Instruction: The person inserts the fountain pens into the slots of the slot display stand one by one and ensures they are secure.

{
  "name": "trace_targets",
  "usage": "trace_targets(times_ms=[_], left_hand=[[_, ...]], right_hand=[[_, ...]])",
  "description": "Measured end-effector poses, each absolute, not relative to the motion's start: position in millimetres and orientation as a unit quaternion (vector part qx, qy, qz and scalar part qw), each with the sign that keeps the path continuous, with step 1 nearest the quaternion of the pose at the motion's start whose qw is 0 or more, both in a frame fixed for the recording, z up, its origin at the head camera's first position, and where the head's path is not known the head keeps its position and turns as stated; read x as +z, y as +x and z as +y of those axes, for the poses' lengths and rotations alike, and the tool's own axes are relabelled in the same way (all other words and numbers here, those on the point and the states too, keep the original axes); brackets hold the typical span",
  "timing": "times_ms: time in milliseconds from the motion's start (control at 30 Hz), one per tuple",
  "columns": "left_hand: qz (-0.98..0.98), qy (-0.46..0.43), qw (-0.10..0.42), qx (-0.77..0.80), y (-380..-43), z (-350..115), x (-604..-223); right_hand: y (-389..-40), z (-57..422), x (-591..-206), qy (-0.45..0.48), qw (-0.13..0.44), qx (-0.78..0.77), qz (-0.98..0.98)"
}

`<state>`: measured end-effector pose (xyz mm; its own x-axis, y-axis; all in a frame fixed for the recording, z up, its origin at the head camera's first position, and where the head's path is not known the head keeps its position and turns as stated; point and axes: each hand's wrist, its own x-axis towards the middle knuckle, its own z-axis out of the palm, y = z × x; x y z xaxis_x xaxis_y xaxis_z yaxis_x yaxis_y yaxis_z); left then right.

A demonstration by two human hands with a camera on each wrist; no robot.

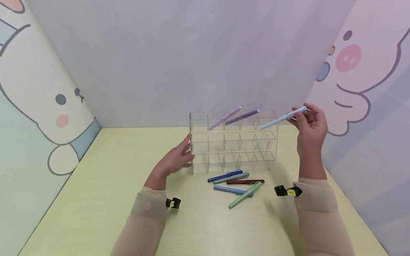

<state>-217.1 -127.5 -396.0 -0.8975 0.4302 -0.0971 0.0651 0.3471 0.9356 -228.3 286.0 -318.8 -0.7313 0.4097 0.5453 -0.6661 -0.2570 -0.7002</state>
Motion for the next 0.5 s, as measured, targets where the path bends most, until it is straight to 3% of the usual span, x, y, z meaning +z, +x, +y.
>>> trace_targets(times_ms=[233, 500], left_hand=[[0.804, 0.148, 0.167, 0.550, -215.5, -127.6, -398.9], [0.804, 0.156, 0.165, 0.550, -215.1, -125.2, -400.3]], right_hand=[[-257.1, 280.4, -301.5, 0.118, 0.340, 0.773, -0.523], [-267.6, 276.2, -316.3, 0.112, 0.285, 0.748, -0.589]])
